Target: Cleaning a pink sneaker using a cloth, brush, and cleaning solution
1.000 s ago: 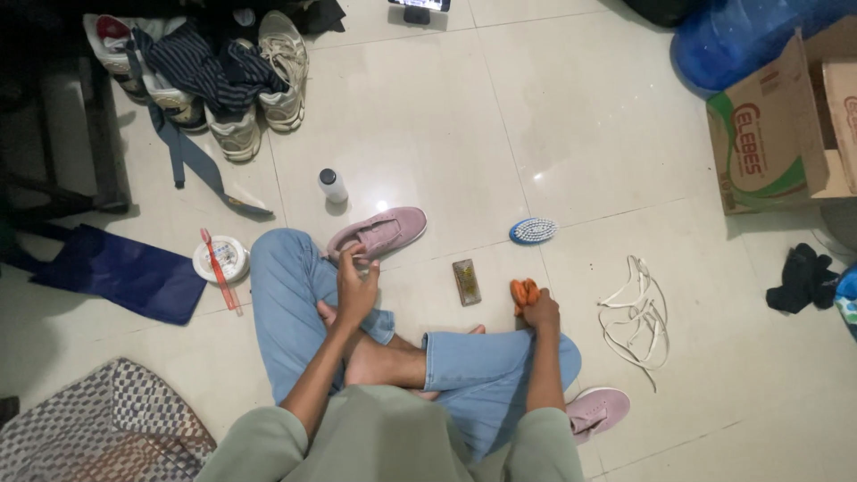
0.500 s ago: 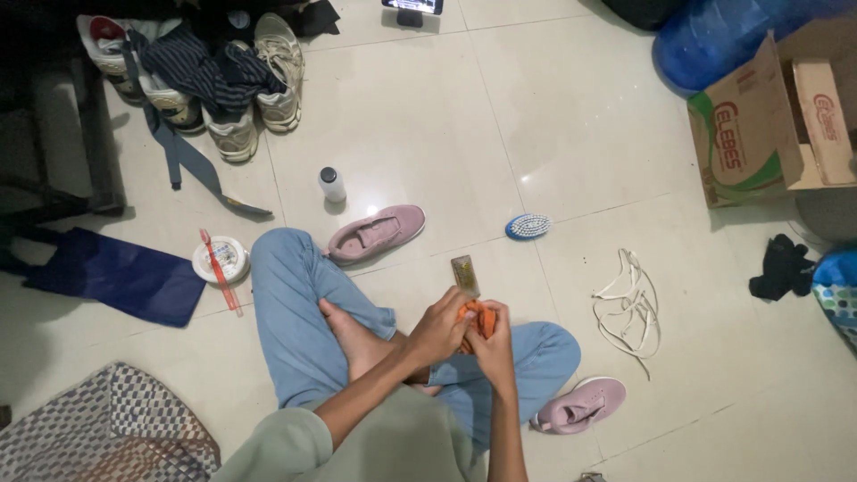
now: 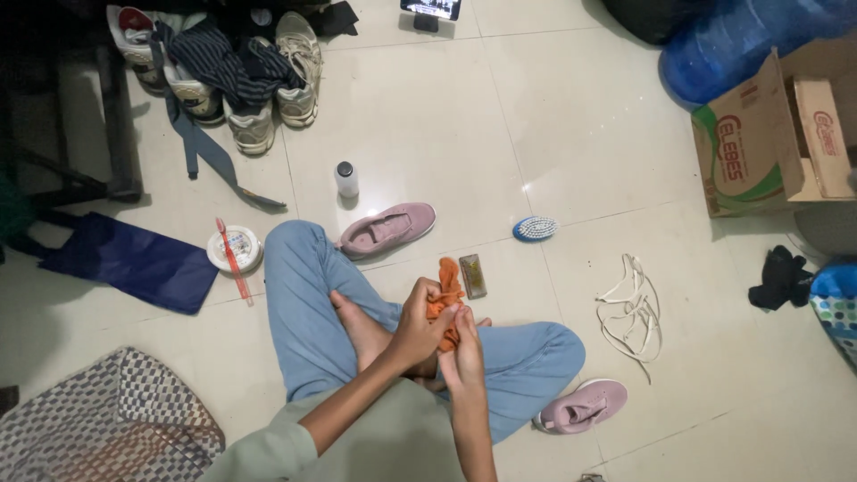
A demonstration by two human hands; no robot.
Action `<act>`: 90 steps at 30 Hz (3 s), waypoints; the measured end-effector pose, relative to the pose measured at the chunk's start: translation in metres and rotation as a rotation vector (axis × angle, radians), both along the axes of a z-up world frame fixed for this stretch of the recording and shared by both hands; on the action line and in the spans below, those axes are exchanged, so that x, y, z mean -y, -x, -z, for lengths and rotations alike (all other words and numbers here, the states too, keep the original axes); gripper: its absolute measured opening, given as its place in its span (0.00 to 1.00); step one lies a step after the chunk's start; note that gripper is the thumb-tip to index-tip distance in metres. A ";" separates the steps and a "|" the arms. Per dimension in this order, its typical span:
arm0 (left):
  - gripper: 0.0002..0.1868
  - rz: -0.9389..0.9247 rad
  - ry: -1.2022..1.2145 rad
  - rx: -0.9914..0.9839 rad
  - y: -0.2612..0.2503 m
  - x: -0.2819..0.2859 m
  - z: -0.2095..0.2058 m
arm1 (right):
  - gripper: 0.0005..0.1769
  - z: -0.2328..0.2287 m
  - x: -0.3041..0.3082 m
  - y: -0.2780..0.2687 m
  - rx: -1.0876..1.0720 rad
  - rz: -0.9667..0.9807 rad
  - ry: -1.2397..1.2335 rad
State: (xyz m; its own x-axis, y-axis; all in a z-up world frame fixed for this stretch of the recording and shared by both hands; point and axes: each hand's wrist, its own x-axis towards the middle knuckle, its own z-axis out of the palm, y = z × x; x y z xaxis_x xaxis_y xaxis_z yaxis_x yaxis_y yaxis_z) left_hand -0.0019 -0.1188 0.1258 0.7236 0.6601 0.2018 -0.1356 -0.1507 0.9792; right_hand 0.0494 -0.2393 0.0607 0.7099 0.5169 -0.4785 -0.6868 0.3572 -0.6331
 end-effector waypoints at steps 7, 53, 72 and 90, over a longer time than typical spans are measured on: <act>0.32 0.318 -0.282 -0.062 0.048 -0.027 -0.066 | 0.17 -0.024 0.000 0.010 0.229 0.056 0.167; 0.34 -0.939 0.284 -0.807 0.324 -0.111 0.187 | 0.41 -0.062 -0.040 0.043 1.178 -0.478 1.055; 0.23 -1.165 -0.363 -1.111 0.302 -0.061 0.174 | 0.65 0.096 -0.027 -0.076 0.673 -0.112 1.602; 0.39 -0.043 -1.126 -0.867 -0.005 -0.154 0.166 | 0.42 0.131 -0.032 -0.101 0.759 -0.221 1.361</act>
State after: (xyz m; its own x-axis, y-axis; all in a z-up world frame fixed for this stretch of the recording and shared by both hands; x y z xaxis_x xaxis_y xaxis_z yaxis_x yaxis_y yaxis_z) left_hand 0.0035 0.0350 -0.0406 0.8714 0.4714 0.1358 0.4604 -0.8814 0.1053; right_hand 0.1500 -0.2070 -0.0700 0.9629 0.1342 -0.2343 -0.0316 -0.8059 -0.5912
